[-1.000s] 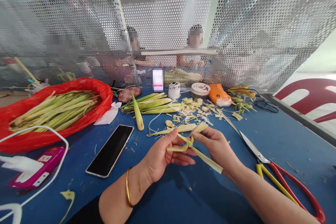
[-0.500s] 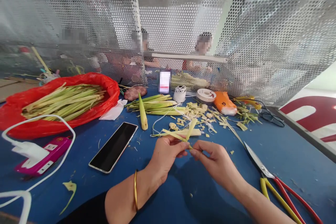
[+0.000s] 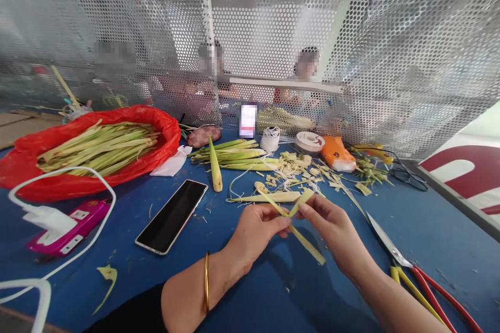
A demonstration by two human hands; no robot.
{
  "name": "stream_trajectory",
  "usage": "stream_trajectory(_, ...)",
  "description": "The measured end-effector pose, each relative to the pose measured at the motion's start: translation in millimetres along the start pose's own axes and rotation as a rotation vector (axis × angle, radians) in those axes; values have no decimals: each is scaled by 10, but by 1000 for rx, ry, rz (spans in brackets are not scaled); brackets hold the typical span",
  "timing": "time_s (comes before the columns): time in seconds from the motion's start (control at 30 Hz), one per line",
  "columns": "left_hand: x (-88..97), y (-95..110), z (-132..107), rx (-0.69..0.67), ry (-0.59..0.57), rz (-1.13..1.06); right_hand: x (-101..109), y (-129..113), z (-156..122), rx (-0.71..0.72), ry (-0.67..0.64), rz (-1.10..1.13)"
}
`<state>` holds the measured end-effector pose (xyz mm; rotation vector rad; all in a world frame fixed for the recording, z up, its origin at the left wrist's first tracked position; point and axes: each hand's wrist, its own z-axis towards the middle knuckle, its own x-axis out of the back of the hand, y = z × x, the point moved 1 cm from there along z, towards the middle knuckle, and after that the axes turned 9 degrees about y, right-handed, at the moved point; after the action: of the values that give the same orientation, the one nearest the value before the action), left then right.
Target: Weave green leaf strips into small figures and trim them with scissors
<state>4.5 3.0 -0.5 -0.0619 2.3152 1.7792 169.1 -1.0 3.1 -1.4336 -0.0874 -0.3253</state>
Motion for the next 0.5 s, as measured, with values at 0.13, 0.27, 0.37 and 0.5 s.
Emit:
stream_trajectory(0.13,-24,15,-52,54,-94,61,-14,19,-6,-39,21,128)
stream_trajectory(0.27,-33,35,-59,84,-67,60,-46,9,-18,-76,62,154)
stream_trajectory(0.37,-22,26,-36,69,-14,63,-38,15,5,-91,80,138)
stream_trajectory(0.5,-13,14,-31,64,-57,101,20,37,33,-86,154,106)
